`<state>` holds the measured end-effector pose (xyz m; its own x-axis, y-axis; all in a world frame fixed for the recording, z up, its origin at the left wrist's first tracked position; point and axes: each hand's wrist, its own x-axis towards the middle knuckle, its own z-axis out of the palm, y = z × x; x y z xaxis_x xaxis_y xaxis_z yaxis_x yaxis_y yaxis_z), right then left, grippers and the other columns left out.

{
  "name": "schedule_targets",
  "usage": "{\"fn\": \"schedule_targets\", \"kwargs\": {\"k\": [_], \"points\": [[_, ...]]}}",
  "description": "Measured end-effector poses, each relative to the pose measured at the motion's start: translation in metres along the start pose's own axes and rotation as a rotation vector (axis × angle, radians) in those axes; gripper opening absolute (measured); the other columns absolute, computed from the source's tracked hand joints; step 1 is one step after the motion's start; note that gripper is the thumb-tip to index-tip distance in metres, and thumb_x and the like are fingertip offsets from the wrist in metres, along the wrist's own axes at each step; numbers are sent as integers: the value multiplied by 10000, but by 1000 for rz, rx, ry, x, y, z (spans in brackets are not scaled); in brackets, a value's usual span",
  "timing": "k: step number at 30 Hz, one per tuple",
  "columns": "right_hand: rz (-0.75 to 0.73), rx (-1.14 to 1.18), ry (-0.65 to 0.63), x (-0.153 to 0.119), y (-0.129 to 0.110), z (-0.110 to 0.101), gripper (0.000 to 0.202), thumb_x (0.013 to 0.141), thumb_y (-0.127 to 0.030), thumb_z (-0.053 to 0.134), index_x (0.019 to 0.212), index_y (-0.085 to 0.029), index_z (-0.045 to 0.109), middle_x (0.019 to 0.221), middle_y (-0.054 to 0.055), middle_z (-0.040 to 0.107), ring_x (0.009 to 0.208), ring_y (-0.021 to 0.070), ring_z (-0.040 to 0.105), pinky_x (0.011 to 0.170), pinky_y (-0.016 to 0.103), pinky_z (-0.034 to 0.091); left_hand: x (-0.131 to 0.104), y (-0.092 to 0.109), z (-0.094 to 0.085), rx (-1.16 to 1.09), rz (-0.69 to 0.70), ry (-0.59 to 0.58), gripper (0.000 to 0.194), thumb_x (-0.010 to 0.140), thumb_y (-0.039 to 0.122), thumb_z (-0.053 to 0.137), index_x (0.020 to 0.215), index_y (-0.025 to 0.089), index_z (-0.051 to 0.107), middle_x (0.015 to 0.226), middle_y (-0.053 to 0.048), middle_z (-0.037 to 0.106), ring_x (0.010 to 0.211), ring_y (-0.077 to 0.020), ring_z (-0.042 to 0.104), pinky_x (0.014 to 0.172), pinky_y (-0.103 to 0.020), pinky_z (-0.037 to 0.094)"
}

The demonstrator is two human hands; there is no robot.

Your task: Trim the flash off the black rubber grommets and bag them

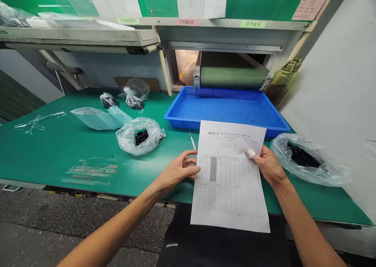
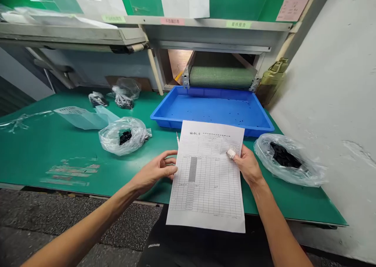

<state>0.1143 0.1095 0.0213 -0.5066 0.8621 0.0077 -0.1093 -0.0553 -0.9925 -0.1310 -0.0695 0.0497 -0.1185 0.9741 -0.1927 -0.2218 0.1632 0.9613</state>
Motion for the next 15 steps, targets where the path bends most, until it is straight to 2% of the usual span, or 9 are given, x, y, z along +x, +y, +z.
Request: {"fn": "schedule_targets", "kwargs": {"k": [3,8,15], "points": [[-11,-22,27,16,-4,3,506,690,-439,802,1110,-211,635,1125,59,679,1034,285,628,962,490,489,26,1,-3,72,15,-18,416,723,232,710,1097,157,543,903,-66,633,779,-173,588,614,-258,457],[-6,-30,41,41,2,-1,487,668,-424,821,1076,-214,656,1097,53,691,1012,282,640,950,490,499,58,-8,-12,105,40,-12,252,712,212,681,937,152,585,895,-51,638,739,-152,580,584,-240,427],[67,-63,41,49,15,-6,469,697,-442,797,1091,-224,663,1139,59,677,1044,297,627,940,490,513,68,-12,-23,83,44,-62,255,757,208,650,994,165,567,984,-67,645,830,-177,604,632,-260,451]]}}
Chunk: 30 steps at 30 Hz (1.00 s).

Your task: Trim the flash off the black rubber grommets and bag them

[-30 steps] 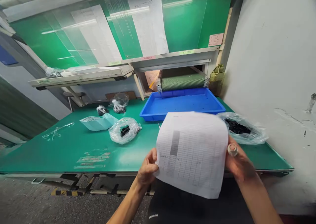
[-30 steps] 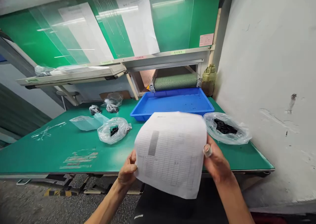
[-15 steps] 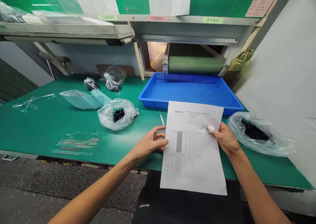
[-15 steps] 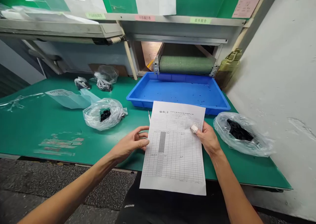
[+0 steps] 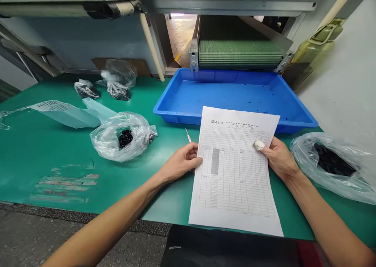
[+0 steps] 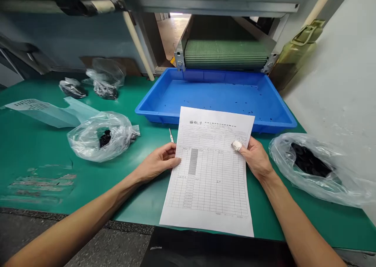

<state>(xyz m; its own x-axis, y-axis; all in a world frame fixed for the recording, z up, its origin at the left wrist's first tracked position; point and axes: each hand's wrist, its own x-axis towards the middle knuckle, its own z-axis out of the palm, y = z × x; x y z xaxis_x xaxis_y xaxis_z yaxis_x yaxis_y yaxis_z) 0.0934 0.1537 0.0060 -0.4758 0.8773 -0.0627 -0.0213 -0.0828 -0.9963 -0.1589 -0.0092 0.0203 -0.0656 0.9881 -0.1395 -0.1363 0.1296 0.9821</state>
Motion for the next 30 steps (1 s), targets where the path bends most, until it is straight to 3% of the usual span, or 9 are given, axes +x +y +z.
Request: {"fn": "schedule_targets", "kwargs": {"k": [7,25,30], "points": [[61,14,-25,-1,-5,-3,480,727,-439,782,1149,-251,652,1185,65,654,1074,320,611,909,492,536,2,3,-5,-11,-56,-61,231,817,222,621,1029,177,540,1079,-81,634,908,-194,613,731,-301,474],[99,14,-42,-1,-8,-5,509,725,-461,779,1169,-248,648,1200,76,644,1042,334,623,824,466,587,0,9,-3,37,-97,-97,263,842,232,592,1090,174,527,1028,-72,644,828,-176,608,660,-274,460],[89,2,-39,-2,-8,-5,496,727,-458,778,1155,-239,654,1192,77,649,1070,335,609,868,479,568,-1,10,-2,39,-94,-112,276,848,254,591,1103,175,523,1010,-76,646,812,-179,608,624,-265,451]]}}
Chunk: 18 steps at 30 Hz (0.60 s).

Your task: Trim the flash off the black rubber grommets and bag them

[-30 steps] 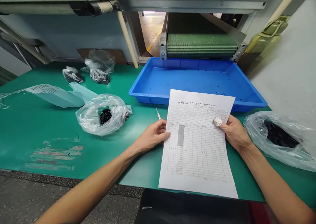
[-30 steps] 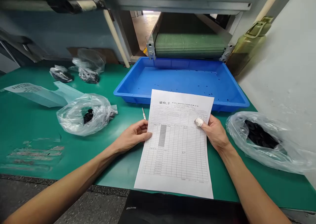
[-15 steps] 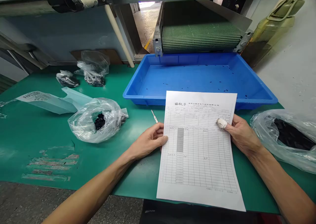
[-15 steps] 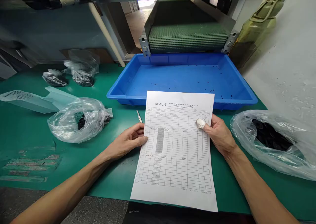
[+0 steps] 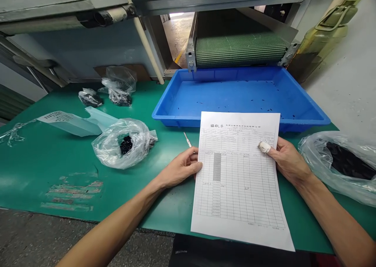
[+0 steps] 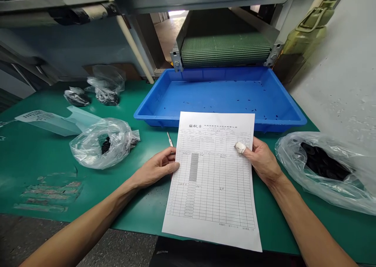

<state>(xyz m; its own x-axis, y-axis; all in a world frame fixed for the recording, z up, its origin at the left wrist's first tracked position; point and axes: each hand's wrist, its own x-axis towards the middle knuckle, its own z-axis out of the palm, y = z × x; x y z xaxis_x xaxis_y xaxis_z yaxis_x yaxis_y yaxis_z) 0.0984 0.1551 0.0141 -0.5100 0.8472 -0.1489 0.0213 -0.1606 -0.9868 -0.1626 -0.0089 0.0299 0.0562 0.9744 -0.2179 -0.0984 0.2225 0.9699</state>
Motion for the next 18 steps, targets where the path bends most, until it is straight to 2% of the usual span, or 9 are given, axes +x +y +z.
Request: {"fn": "schedule_targets", "kwargs": {"k": [10,18], "points": [[3,-20,-3,0,2,-3,477,754,-434,765,1185,-272,643,1218,54,637,1059,331,619,796,426,610,1,-1,0,21,-17,-15,284,850,267,584,1098,165,491,974,-63,638,792,-169,594,627,-276,447],[-11,-18,5,2,7,-6,485,749,-433,771,1198,-309,637,1249,34,619,1115,351,585,844,451,596,0,-3,-2,16,-3,-46,302,862,282,586,1117,170,469,983,-61,617,826,-179,590,632,-279,453]]}}
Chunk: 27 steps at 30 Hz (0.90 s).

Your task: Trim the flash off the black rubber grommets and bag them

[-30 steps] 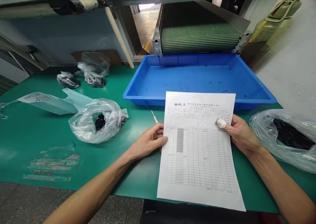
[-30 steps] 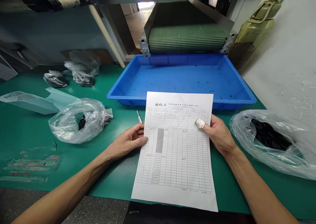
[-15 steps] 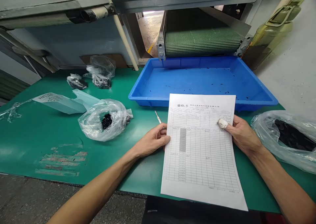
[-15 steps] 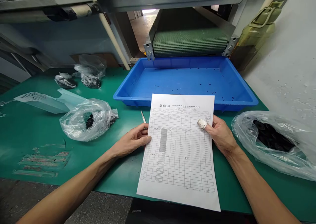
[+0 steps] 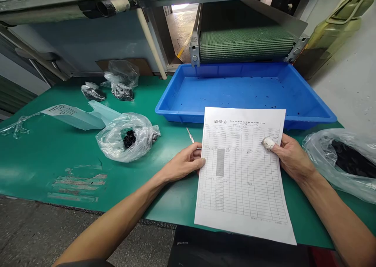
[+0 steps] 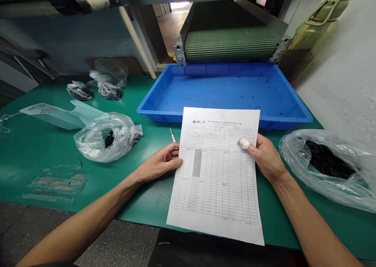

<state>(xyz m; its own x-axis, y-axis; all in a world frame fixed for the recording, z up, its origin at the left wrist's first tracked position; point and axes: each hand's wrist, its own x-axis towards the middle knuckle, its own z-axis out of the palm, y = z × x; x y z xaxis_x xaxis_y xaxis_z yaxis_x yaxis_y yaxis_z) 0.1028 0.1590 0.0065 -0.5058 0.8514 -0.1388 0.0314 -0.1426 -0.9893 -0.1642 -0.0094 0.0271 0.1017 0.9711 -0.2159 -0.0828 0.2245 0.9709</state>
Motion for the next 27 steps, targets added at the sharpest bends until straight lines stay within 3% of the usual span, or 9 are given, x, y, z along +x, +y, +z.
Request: {"fn": "schedule_targets", "kwargs": {"k": [17,27], "points": [[-11,-6,18,0,-3,3,540,702,-488,793,1173,-264,656,1214,77,637,1075,354,604,875,507,559,1,-2,0,-14,9,-3,337,852,249,593,1147,172,448,1080,-85,612,838,-171,587,680,-298,448],[3,-3,6,-2,-8,6,526,701,-475,797,1158,-252,659,1219,73,634,1069,337,610,870,483,568,0,-1,1,-24,6,1,317,856,232,590,1136,168,457,1083,-87,614,840,-168,581,671,-288,439]]}}
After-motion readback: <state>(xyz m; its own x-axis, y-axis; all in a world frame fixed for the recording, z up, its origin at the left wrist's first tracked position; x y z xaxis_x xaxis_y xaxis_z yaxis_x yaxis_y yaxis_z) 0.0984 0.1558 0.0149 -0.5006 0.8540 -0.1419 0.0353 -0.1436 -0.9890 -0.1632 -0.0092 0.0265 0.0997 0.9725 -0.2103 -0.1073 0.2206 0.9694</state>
